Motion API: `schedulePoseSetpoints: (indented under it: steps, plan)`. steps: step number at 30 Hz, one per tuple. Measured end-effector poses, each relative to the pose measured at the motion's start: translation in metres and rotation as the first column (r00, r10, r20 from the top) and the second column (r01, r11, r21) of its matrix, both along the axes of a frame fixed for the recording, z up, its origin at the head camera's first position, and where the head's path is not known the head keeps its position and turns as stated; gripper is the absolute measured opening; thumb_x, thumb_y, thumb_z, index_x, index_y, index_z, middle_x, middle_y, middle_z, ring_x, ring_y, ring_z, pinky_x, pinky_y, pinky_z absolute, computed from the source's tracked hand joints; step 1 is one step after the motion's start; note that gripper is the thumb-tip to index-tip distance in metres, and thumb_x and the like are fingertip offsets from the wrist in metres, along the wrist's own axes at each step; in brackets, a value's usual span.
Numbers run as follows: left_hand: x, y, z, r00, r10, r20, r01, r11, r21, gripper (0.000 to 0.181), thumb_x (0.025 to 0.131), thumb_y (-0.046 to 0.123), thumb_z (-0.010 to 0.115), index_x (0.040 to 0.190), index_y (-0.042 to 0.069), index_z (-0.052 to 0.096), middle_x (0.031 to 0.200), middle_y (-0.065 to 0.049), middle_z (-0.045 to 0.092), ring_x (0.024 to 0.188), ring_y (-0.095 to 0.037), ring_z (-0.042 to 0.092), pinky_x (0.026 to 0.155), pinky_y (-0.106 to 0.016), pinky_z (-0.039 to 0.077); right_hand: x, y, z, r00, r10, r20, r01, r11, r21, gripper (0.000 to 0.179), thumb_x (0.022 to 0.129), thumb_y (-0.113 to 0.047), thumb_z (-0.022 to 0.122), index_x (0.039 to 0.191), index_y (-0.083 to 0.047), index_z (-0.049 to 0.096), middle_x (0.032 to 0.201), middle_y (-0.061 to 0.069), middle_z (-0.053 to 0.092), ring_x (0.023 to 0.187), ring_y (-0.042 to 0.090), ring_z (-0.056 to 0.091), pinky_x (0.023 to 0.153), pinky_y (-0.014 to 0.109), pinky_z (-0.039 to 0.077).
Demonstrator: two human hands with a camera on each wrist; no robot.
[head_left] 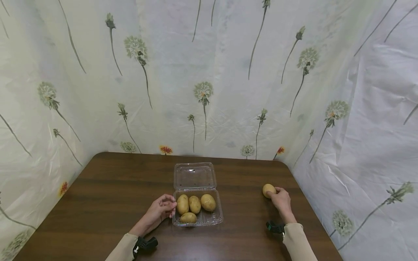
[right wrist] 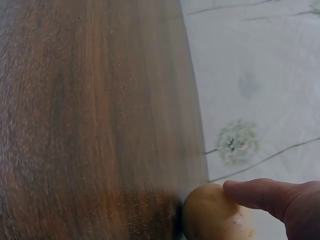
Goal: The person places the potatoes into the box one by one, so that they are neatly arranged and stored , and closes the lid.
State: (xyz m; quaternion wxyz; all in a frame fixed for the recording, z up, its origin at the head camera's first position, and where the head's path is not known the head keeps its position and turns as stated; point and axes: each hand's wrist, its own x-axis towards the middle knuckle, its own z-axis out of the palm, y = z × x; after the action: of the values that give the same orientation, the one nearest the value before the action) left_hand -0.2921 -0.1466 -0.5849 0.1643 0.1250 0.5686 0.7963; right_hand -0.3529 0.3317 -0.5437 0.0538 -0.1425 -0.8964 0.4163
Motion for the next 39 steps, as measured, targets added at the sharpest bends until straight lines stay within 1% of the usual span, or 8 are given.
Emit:
schedulePoseSetpoints:
  steps: [8,18,24,28,34,39]
  plan:
    - [0.0012,0.0007,-0.0006,1.0,0.005,0.01,-0.004,1.0,-0.003,0.018,0.098,0.01,0.056,0.11,0.004,0.045,0.08,0.002,0.063,0.068,-0.009,0.059,0.061,-0.022,0.048,0.0013,-0.0006,-0.0041,1.0,-0.018,0.004,0.018,1.0,0.006,0.061,0.089,-0.031,0.065,0.13,0.012,0.048,0.128,0.035,0.051,0.112,0.043,0.051,0.092,0.054,0.042]
    - [0.0009,0.0004,-0.0026,1.0,-0.004,0.013,0.004,1.0,0.009,0.016,0.098,0.01,0.056,0.11,0.005,0.046,0.081,0.002,0.064,0.068,-0.009,0.06,0.061,-0.023,0.049,0.0027,-0.0009,-0.0052,0.999,-0.054,-0.005,0.054,0.999,-0.007,0.059,0.087,-0.031,0.066,0.127,0.01,0.052,0.125,0.033,0.055,0.109,0.041,0.053,0.088,0.052,0.044]
    - [0.0008,0.0008,-0.0019,1.0,0.006,0.012,-0.006,1.0,0.01,0.015,0.097,0.01,0.057,0.109,0.006,0.047,0.08,0.001,0.063,0.068,-0.009,0.059,0.061,-0.023,0.049,0.0039,-0.0008,-0.0056,0.997,-0.074,-0.01,0.073,0.997,-0.014,0.057,0.086,-0.031,0.066,0.125,0.009,0.055,0.123,0.031,0.056,0.107,0.04,0.054,0.087,0.05,0.045]
    - [0.0009,0.0014,-0.0008,1.0,0.015,0.021,-0.015,1.0,0.006,0.015,0.097,0.01,0.057,0.108,0.007,0.047,0.079,0.0,0.063,0.068,-0.009,0.059,0.061,-0.023,0.048,0.005,0.0,-0.0053,0.997,-0.074,-0.008,0.074,0.997,-0.008,0.058,0.086,-0.033,0.067,0.124,0.009,0.055,0.122,0.031,0.057,0.105,0.039,0.055,0.086,0.05,0.045]
    - [0.0005,0.001,-0.001,1.0,0.007,0.017,-0.007,1.0,0.007,0.015,0.097,0.01,0.056,0.108,0.007,0.046,0.079,0.001,0.063,0.068,-0.009,0.059,0.061,-0.023,0.048,0.0065,-0.0011,-0.004,0.998,-0.067,-0.015,0.067,0.998,0.005,0.059,0.085,-0.036,0.069,0.122,0.008,0.057,0.12,0.03,0.059,0.104,0.038,0.056,0.084,0.049,0.045]
    - [-0.0011,0.0003,-0.0013,1.0,0.005,0.006,-0.005,1.0,0.013,0.017,0.097,0.011,0.057,0.109,0.006,0.046,0.079,0.002,0.062,0.068,-0.01,0.059,0.061,-0.022,0.048,0.0061,-0.0012,-0.0005,0.999,-0.037,-0.01,0.038,0.999,0.019,0.058,0.085,-0.037,0.07,0.121,0.007,0.059,0.12,0.028,0.06,0.103,0.037,0.056,0.083,0.048,0.045]
